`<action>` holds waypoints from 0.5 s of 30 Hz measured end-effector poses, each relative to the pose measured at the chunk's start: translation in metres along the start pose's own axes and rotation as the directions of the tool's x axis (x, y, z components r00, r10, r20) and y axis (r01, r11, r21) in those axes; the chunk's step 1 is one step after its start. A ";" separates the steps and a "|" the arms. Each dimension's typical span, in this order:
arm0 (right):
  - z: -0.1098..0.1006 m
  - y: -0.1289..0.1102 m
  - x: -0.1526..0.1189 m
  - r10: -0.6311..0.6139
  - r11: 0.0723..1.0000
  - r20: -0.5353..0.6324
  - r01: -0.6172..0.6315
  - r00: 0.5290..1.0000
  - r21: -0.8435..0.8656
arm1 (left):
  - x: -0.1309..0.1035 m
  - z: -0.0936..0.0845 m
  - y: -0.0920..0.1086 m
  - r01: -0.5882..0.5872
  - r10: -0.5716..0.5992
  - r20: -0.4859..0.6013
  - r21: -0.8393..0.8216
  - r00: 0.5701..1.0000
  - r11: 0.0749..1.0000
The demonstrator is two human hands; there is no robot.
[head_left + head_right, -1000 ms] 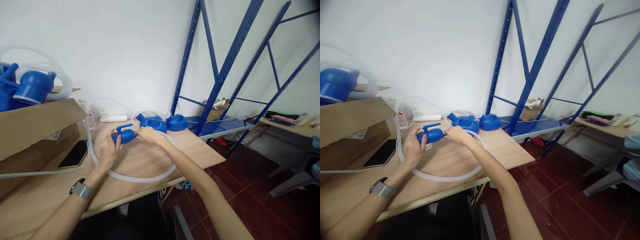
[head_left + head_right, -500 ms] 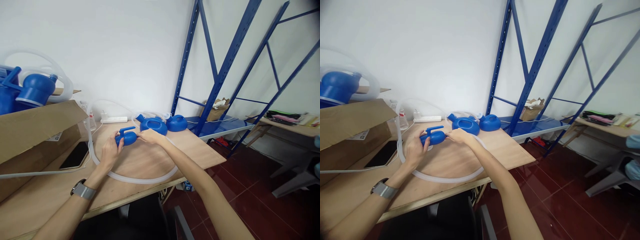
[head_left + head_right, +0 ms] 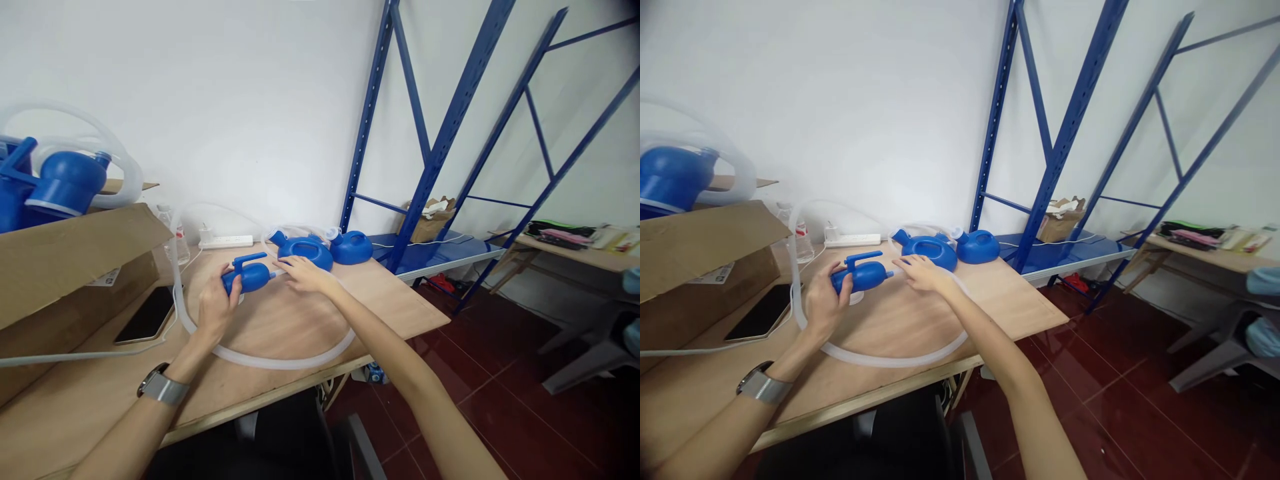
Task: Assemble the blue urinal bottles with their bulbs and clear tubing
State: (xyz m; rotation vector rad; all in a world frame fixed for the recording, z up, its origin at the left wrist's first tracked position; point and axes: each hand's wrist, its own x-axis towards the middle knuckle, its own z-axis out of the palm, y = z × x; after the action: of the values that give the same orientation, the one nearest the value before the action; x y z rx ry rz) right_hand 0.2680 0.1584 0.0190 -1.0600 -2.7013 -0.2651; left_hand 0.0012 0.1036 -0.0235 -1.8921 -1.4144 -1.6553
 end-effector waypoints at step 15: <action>-0.020 -0.033 0.044 0.030 0.999 0.109 -0.027 0.994 -0.029 | 0.004 -0.018 0.008 -0.586 0.582 0.113 0.006 0.806 0.810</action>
State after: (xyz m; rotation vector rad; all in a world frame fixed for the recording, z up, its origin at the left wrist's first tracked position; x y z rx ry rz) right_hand 0.2173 0.1578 0.0478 -1.1526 -2.7833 -0.2471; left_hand -0.0046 0.0883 -0.0114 -2.1270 -0.7504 -1.2224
